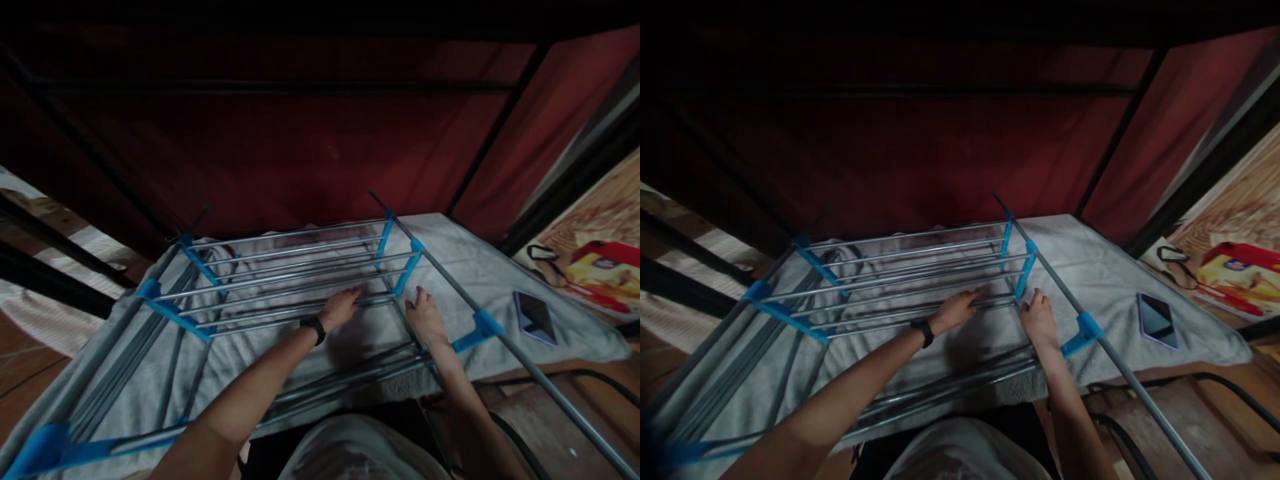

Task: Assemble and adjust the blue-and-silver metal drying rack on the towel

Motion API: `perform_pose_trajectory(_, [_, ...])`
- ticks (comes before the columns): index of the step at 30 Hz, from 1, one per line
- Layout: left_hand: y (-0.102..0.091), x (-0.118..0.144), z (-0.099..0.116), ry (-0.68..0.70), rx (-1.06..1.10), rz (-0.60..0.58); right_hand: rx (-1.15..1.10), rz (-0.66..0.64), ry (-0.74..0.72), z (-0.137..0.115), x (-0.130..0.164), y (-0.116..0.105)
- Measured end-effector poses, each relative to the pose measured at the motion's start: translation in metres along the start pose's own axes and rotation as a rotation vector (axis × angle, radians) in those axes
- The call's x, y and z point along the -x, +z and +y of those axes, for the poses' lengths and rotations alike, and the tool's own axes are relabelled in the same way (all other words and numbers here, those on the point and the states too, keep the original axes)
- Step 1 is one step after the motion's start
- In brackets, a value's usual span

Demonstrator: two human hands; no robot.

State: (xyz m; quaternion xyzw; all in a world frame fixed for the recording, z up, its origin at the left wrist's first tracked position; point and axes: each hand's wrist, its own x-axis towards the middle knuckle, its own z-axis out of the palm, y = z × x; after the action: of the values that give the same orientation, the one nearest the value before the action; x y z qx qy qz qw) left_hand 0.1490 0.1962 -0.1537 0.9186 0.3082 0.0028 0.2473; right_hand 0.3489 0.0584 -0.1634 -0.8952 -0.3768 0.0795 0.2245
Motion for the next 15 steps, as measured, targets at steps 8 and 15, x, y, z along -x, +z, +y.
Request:
perform_pose_trajectory(8, [0.01, -0.029, 0.008, -0.017, 0.046, 0.005, -0.436, -0.106, -0.077, -0.004, -0.037, 0.026])
perform_pose_trajectory(15, [0.0, -0.034, 0.009, -0.013, 0.029, 0.046, -0.469, -0.045, -0.034, -0.001, -0.045, 0.039])
